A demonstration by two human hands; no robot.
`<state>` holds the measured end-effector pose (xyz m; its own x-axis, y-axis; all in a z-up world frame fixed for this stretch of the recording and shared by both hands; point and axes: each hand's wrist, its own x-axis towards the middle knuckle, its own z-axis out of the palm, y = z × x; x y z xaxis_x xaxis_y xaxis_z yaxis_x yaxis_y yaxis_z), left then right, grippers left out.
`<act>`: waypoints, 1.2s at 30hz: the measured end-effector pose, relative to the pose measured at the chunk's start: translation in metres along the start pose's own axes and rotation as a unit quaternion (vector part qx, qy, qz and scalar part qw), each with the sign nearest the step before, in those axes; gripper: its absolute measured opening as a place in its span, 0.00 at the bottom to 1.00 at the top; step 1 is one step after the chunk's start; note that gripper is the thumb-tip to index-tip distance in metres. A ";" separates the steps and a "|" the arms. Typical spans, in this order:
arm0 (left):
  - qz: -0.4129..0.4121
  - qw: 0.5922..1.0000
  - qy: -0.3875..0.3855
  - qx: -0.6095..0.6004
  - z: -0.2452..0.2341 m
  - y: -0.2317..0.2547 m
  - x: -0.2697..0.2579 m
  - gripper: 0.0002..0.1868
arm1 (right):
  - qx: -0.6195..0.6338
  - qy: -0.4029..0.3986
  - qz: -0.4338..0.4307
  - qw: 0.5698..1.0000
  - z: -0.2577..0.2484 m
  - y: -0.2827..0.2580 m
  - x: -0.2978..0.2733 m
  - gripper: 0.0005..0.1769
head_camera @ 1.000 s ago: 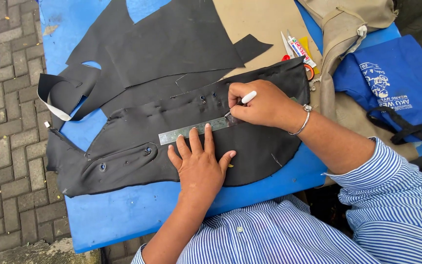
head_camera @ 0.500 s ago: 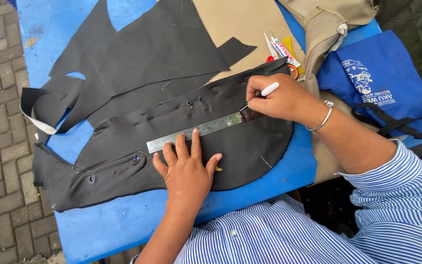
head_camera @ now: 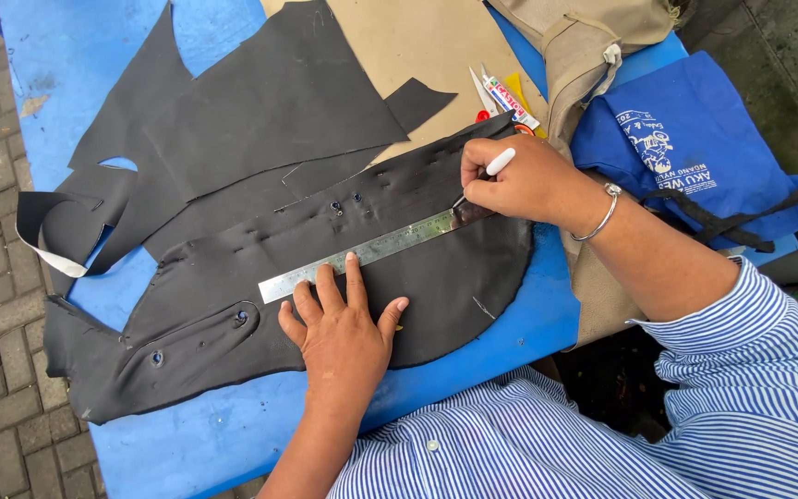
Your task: Marking points on a piece of black leather using a metal ruler and a white marker for future processing.
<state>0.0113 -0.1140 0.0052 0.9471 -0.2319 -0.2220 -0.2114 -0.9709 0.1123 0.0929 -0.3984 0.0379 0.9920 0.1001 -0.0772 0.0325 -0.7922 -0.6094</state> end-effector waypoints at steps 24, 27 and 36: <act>0.009 1.000 0.004 -0.007 0.005 -0.003 -0.001 0.48 | 0.104 0.088 -0.078 0.988 -0.033 -0.006 -0.033 0.17; 0.009 1.000 0.007 -0.018 0.004 -0.005 -0.002 0.48 | -0.046 0.130 -0.318 0.938 0.009 0.015 -0.028 0.12; 0.039 0.997 0.017 -0.064 0.000 -0.018 -0.009 0.50 | -0.166 0.099 -0.418 0.888 0.056 0.032 -0.021 0.17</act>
<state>0.0060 -0.0948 0.0053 0.9370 -0.3026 -0.1746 -0.2546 -0.9337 0.2518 0.0659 -0.3921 -0.0236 0.6059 0.6543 0.4525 0.7685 -0.6284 -0.1203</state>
